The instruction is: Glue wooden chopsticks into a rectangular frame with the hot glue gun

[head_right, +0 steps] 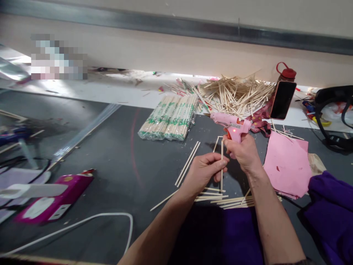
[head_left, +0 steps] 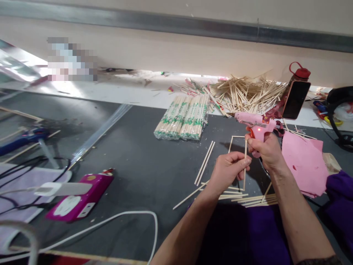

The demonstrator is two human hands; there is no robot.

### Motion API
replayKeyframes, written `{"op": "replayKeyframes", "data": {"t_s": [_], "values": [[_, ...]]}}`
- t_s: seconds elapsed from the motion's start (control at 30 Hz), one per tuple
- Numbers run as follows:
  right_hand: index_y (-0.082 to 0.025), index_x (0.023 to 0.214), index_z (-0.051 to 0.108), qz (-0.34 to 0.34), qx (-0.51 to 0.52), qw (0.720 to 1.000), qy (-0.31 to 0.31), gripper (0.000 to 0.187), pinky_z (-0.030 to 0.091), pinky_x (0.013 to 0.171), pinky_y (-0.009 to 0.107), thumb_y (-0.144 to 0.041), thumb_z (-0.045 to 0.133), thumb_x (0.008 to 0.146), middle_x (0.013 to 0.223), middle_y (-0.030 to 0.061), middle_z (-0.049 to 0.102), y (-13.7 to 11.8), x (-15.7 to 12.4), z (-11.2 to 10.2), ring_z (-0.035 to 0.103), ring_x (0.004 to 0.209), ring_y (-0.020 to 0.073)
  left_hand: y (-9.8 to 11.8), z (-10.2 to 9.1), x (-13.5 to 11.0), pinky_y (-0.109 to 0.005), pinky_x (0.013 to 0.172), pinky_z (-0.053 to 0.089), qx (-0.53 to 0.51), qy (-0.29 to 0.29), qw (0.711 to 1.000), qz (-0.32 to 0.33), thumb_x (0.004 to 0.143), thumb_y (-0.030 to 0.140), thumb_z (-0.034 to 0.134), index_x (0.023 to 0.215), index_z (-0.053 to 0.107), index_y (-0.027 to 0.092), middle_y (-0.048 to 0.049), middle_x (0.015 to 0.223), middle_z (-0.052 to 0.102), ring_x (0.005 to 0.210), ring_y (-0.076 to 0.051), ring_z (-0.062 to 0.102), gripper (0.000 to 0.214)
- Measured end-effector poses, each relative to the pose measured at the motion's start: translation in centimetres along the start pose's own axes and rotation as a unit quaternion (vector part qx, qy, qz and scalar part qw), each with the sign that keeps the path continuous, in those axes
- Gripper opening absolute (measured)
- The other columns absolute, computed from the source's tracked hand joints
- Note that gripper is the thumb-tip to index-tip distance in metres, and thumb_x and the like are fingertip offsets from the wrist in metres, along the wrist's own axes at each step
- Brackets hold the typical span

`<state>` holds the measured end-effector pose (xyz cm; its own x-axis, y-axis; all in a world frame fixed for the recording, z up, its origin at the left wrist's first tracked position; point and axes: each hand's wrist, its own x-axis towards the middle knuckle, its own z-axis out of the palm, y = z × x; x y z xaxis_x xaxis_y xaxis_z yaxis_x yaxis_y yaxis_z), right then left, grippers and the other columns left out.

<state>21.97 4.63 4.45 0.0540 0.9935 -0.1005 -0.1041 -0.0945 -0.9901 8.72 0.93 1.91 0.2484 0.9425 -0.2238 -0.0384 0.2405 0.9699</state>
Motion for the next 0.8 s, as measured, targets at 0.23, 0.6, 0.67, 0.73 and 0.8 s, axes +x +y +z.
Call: {"op": "replayKeyframes", "data": {"t_s": [0.23, 0.6, 0.67, 0.73, 0.8], "values": [[-0.016, 0.081, 0.065, 0.006, 0.017, 1.0, 0.001, 0.023, 0.029, 0.038, 0.019, -0.026, 0.066, 0.06, 0.059, -0.0043, 0.056, 0.6, 0.3, -0.3, 0.044, 0.044, 0.0071, 0.8, -0.3, -0.3, -0.017, 0.04, 0.036, -0.085, -0.036, 0.996, -0.012, 0.07, 0.037, 0.071, 0.078, 0.072, 0.014, -0.0006, 0.057, 0.065, 0.038, -0.005, 0.048, 0.024], [-0.016, 0.087, 0.064, -0.019, 0.004, 0.998, -0.055, 0.03, 0.031, 0.036, 0.02, -0.032, 0.065, 0.061, 0.068, 0.0005, 0.066, -1.0, 0.3, -2.3, 0.047, 0.043, 0.0077, 0.3, -1.9, 1.2, -0.016, 0.038, 0.034, -0.112, 0.138, 0.984, 0.031, 0.067, 0.038, 0.072, 0.086, 0.072, 0.013, -0.0003, 0.062, 0.064, 0.041, -0.004, 0.046, 0.032], [-0.016, 0.087, 0.065, -0.02, 0.012, 0.998, -0.058, 0.032, 0.032, 0.036, 0.02, -0.034, 0.067, 0.061, 0.069, 0.0008, 0.067, -1.0, 0.3, -2.4, 0.047, 0.043, 0.0077, 0.3, -2.0, 1.2, -0.016, 0.04, 0.036, -0.108, 0.144, 0.983, 0.041, 0.067, 0.037, 0.072, 0.086, 0.072, 0.013, -0.0001, 0.062, 0.064, 0.042, -0.004, 0.046, 0.03], [-0.017, 0.086, 0.065, -0.009, 0.0, 0.999, -0.045, 0.034, 0.031, 0.036, 0.019, -0.035, 0.07, 0.058, 0.068, 0.0, 0.065, -1.1, 0.2, -2.2, 0.047, 0.044, 0.0079, 0.3, -2.0, 1.2, -0.016, 0.041, 0.037, -0.106, 0.144, 0.983, 0.044, 0.068, 0.036, 0.072, 0.085, 0.072, 0.013, 0.0003, 0.062, 0.064, 0.042, -0.004, 0.046, 0.029], [-0.017, 0.084, 0.066, 0.007, -0.024, 0.999, -0.033, 0.035, 0.031, 0.035, 0.019, -0.033, 0.073, 0.054, 0.065, -0.0014, 0.062, -1.3, 0.0, -2.1, 0.047, 0.045, 0.0082, 0.3, -1.9, 1.2, -0.017, 0.041, 0.037, -0.1, 0.141, 0.984, 0.042, 0.067, 0.037, 0.073, 0.085, 0.072, 0.014, 0.0004, 0.061, 0.064, 0.042, -0.004, 0.046, 0.029]]}}
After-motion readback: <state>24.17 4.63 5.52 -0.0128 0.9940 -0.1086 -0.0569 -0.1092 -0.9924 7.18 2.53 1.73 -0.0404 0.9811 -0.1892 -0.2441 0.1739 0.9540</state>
